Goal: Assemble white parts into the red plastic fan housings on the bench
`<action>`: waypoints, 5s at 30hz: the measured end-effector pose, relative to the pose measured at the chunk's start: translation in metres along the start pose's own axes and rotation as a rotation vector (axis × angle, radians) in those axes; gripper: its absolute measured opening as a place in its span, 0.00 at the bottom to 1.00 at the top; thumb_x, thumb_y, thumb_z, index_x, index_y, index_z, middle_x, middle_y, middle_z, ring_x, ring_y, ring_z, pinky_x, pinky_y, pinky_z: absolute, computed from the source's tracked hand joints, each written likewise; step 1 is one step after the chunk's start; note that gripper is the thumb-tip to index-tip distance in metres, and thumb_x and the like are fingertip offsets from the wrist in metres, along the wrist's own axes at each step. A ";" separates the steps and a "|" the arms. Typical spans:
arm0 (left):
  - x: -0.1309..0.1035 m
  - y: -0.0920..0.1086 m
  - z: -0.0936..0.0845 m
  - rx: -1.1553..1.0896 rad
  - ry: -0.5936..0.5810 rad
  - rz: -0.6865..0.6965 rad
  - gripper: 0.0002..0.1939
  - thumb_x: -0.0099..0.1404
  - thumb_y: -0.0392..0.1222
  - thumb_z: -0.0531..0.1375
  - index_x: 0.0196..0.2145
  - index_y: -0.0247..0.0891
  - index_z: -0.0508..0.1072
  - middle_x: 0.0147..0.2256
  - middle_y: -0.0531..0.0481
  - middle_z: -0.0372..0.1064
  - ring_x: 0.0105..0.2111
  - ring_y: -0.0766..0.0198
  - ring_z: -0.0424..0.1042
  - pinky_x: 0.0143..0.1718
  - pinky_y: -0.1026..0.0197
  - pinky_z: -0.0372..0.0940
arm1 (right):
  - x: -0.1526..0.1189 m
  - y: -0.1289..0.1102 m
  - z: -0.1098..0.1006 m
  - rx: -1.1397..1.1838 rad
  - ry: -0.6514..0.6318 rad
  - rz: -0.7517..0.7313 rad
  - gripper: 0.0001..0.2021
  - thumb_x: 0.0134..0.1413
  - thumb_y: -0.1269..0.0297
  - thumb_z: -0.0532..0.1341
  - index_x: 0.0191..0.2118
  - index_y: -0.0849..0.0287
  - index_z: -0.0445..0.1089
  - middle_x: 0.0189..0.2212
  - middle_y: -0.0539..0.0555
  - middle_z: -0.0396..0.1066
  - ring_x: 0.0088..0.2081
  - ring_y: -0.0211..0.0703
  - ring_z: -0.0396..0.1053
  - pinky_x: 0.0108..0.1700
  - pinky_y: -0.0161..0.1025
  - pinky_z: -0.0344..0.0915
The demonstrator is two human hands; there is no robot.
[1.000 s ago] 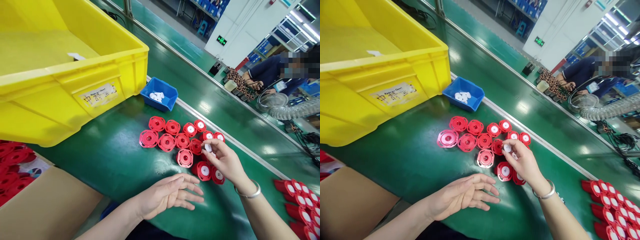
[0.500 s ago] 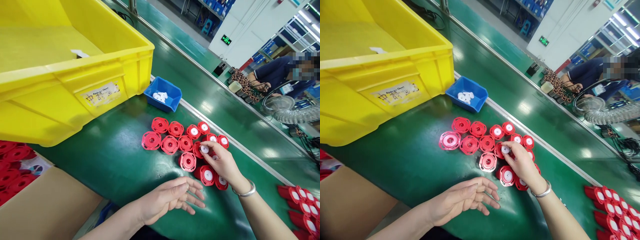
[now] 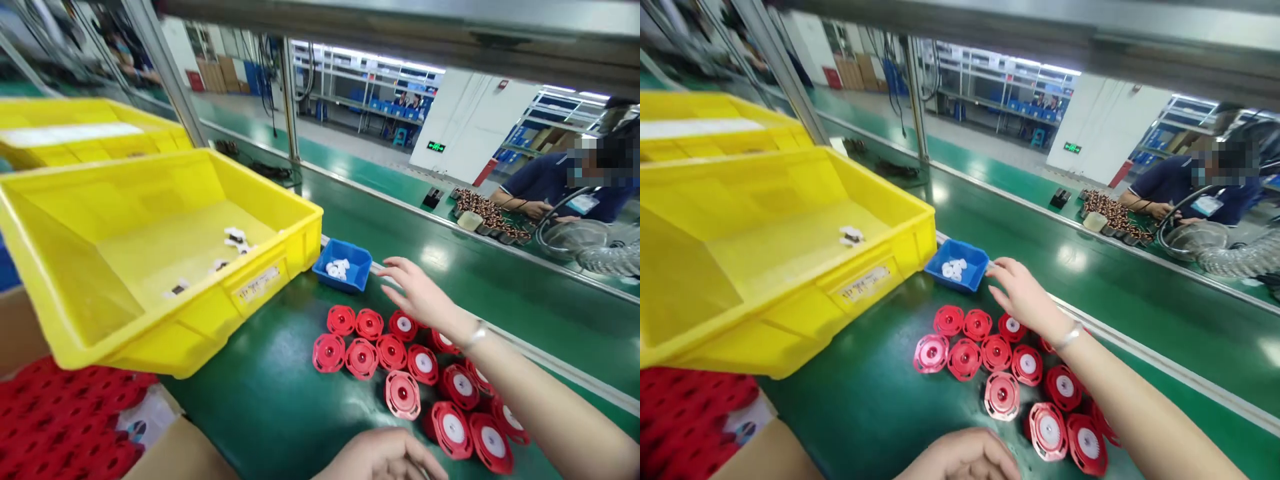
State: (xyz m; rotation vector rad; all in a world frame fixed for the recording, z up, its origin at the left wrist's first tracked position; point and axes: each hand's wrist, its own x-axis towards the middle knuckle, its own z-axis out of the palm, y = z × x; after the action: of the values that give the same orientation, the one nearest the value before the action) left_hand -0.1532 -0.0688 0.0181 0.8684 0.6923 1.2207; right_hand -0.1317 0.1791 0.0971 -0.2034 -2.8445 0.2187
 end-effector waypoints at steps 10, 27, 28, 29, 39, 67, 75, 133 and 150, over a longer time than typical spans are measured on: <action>0.008 0.108 -0.104 1.141 0.889 0.185 0.25 0.73 0.53 0.47 0.59 0.36 0.65 0.54 0.37 0.69 0.56 0.51 0.68 0.60 0.45 0.61 | 0.087 0.016 0.046 -0.095 -0.153 0.181 0.10 0.63 0.71 0.56 0.44 0.68 0.73 0.42 0.65 0.73 0.45 0.50 0.74 0.50 0.43 0.69; 0.046 0.102 -0.184 1.484 0.952 0.227 0.23 0.72 0.46 0.48 0.57 0.33 0.67 0.61 0.33 0.61 0.63 0.48 0.61 0.64 0.42 0.58 | 0.128 -0.007 0.074 -0.018 -0.374 -0.206 0.17 0.53 0.73 0.65 0.50 0.65 0.70 0.48 0.64 0.69 0.45 0.51 0.70 0.49 0.46 0.65; 0.046 0.102 -0.183 1.499 0.972 0.228 0.22 0.71 0.46 0.50 0.57 0.32 0.67 0.61 0.32 0.62 0.62 0.46 0.62 0.62 0.41 0.59 | 0.130 -0.010 0.077 0.001 -0.376 -0.206 0.15 0.53 0.73 0.65 0.47 0.66 0.71 0.46 0.64 0.70 0.44 0.52 0.70 0.48 0.47 0.65; 0.046 0.102 -0.183 1.512 0.989 0.229 0.22 0.70 0.45 0.51 0.57 0.32 0.67 0.60 0.31 0.62 0.61 0.45 0.62 0.61 0.41 0.61 | 0.132 -0.012 0.078 0.025 -0.377 -0.202 0.13 0.52 0.73 0.65 0.45 0.66 0.71 0.45 0.63 0.70 0.43 0.52 0.70 0.47 0.47 0.65; 0.028 0.116 -0.157 1.509 1.098 0.341 0.20 0.70 0.46 0.51 0.57 0.37 0.66 0.58 0.34 0.64 0.61 0.44 0.63 0.62 0.41 0.58 | 0.104 -0.014 0.011 0.341 -0.146 -0.034 0.14 0.51 0.75 0.63 0.45 0.61 0.68 0.40 0.53 0.69 0.38 0.39 0.67 0.39 0.34 0.65; 0.001 0.024 0.017 -0.607 0.467 0.107 0.16 0.57 0.44 0.70 0.35 0.37 0.68 0.32 0.56 0.68 0.30 0.72 0.70 0.30 0.69 0.71 | -0.120 -0.111 -0.013 0.476 -0.015 -0.062 0.09 0.62 0.69 0.61 0.46 0.52 0.64 0.39 0.54 0.70 0.41 0.45 0.67 0.45 0.45 0.68; -0.014 0.013 -0.005 -0.279 0.372 -0.011 0.18 0.55 0.46 0.70 0.35 0.37 0.66 0.32 0.53 0.69 0.25 0.63 0.77 0.19 0.70 0.67 | -0.130 -0.084 -0.022 0.633 0.144 0.233 0.07 0.63 0.70 0.55 0.43 0.52 0.67 0.40 0.56 0.64 0.39 0.43 0.68 0.38 0.41 0.71; -0.017 0.010 -0.019 -0.270 0.351 -0.127 0.17 0.59 0.37 0.58 0.47 0.37 0.66 0.41 0.46 0.69 0.41 0.51 0.77 0.32 0.60 0.68 | -0.113 -0.079 -0.023 -0.003 -0.376 -0.014 0.18 0.68 0.62 0.54 0.61 0.56 0.58 0.56 0.61 0.63 0.54 0.49 0.65 0.53 0.47 0.69; -0.016 0.010 -0.021 -0.212 0.304 -0.125 0.16 0.59 0.36 0.59 0.47 0.37 0.67 0.42 0.47 0.68 0.41 0.54 0.76 0.30 0.62 0.65 | -0.149 -0.069 -0.013 -0.050 -0.286 0.110 0.08 0.67 0.65 0.55 0.49 0.58 0.63 0.44 0.59 0.70 0.44 0.47 0.70 0.45 0.46 0.71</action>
State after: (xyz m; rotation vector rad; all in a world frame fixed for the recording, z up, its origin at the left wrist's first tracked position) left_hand -0.1794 -0.0795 0.0158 0.4615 0.8302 1.2994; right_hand 0.0051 0.0894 0.0815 -0.3671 -3.1279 0.2151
